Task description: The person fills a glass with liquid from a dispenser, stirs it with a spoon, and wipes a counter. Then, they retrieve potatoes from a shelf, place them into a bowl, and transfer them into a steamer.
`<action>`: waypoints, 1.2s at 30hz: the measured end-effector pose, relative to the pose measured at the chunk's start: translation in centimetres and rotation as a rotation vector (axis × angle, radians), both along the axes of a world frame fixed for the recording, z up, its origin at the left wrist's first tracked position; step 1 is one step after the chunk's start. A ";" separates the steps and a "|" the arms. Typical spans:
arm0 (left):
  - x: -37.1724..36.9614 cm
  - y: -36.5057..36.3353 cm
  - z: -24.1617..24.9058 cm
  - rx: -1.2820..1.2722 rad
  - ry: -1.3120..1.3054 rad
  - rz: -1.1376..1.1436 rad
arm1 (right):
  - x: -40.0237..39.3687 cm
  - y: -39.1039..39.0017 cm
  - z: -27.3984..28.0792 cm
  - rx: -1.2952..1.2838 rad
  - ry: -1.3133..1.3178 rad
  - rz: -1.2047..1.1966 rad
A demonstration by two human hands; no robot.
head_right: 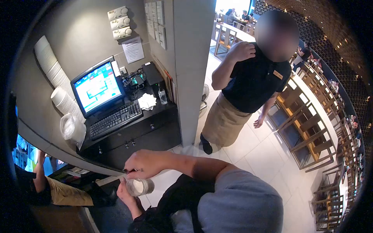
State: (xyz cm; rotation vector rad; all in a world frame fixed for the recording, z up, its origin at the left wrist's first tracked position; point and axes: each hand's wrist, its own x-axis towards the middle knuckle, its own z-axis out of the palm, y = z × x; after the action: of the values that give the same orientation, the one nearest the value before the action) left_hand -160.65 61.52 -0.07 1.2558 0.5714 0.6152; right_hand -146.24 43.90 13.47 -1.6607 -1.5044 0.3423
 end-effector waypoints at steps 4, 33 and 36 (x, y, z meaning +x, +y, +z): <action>0.2 1.1 0.2 -0.028 0.003 0.043 | -0.2 2.6 -0.7 0.029 0.006 0.098; -0.3 18.7 1.1 0.049 0.133 0.575 | 8.5 27.0 -1.1 -0.122 0.137 0.529; -1.9 21.4 1.3 0.006 0.088 0.543 | 5.6 28.9 -3.4 -0.071 0.036 0.521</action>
State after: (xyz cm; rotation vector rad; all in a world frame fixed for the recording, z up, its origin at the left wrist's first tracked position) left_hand -162.50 82.96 1.21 1.1373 0.9986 1.0148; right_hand -140.67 72.81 10.10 -1.2833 -1.9040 0.7060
